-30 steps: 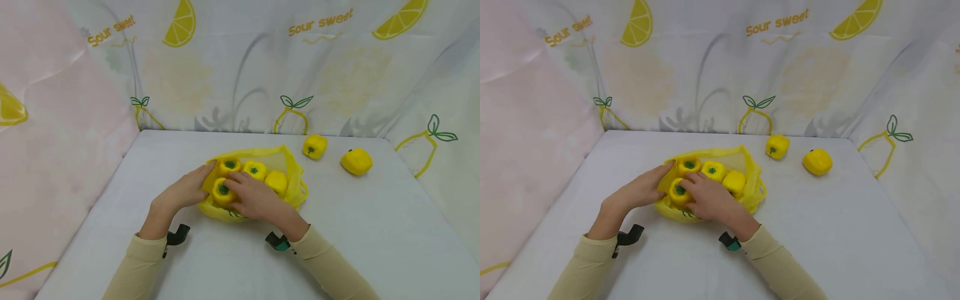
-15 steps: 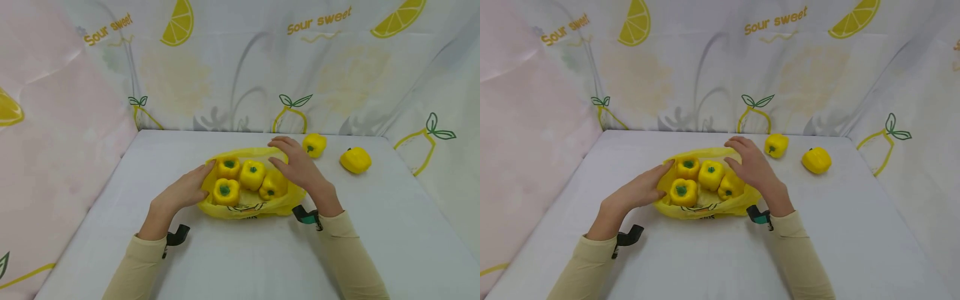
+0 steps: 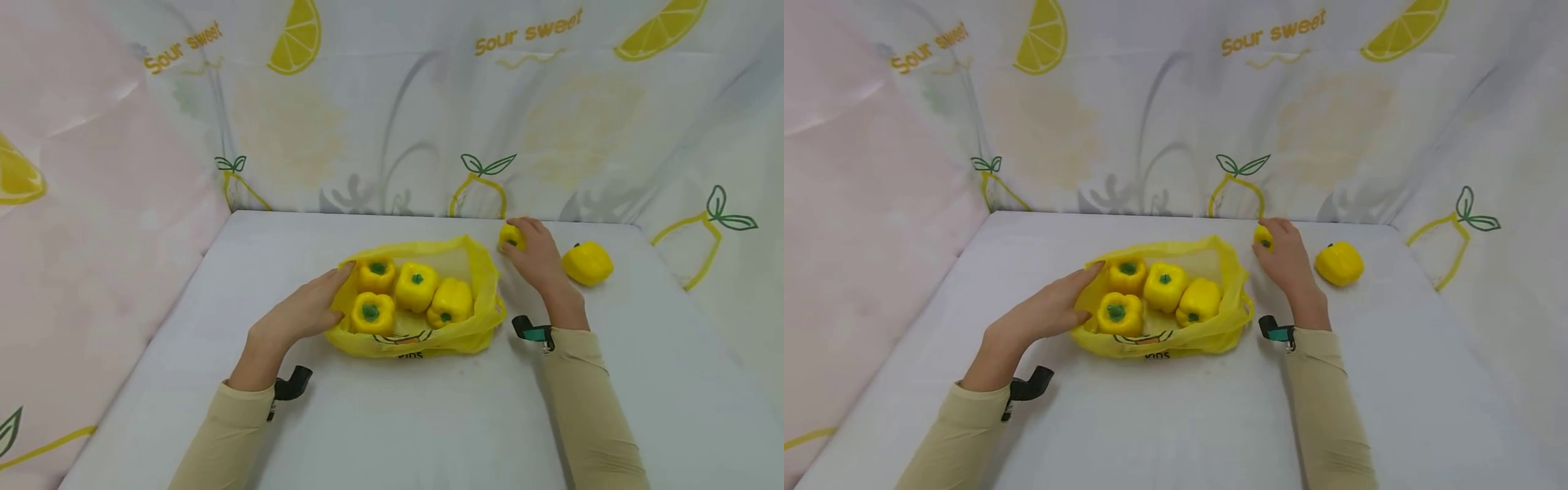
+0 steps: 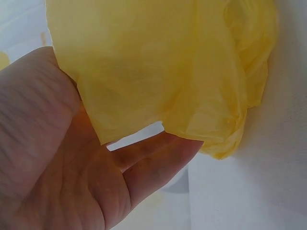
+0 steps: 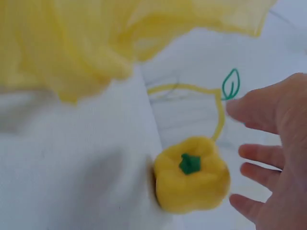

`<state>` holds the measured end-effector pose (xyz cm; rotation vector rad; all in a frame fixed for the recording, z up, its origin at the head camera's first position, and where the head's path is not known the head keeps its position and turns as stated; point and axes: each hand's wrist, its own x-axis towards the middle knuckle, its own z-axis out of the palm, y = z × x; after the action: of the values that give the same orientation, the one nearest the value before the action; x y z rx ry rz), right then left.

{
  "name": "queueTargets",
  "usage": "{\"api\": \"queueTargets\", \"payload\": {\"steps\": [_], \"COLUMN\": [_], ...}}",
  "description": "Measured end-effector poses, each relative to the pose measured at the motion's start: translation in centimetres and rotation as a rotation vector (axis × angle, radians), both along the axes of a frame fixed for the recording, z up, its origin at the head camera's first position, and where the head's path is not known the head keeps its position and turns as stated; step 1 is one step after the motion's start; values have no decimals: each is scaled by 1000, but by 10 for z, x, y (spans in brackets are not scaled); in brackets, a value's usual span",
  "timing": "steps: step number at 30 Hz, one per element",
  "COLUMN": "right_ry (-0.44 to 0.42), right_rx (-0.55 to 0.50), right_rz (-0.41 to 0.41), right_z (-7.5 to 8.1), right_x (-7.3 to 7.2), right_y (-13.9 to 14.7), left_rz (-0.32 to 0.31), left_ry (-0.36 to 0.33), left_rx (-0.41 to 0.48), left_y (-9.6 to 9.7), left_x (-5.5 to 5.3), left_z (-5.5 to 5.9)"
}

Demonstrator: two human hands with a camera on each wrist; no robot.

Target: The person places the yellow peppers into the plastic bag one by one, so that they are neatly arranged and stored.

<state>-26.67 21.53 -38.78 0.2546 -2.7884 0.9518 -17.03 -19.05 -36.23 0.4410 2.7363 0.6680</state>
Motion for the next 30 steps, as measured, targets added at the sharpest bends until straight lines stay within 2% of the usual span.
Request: {"api": "queueTargets", "payload": {"steps": [7,13,17,24,30], "right_ry": [-114,-86,-100,-98,-57], "right_rx": [127,153,180,167,129], "right_rz": [-17,-18,-27,-6,-67], "right_z": [-10,-15,-17,-26,-26], "right_x": [-9,-10,-11,-15,-12], "right_y": [15,18,17,15,8], "left_rz": [-15,-5,1,-10,-9], "left_ry": [15,1,-13,-4,-3], "left_rx": [1,-11,-15,-14,-18], "left_y": [2,2,2,3,3], "left_x": [-2,-1,0,0,-1], "left_z": [-1,0,0,-1,-2]}}
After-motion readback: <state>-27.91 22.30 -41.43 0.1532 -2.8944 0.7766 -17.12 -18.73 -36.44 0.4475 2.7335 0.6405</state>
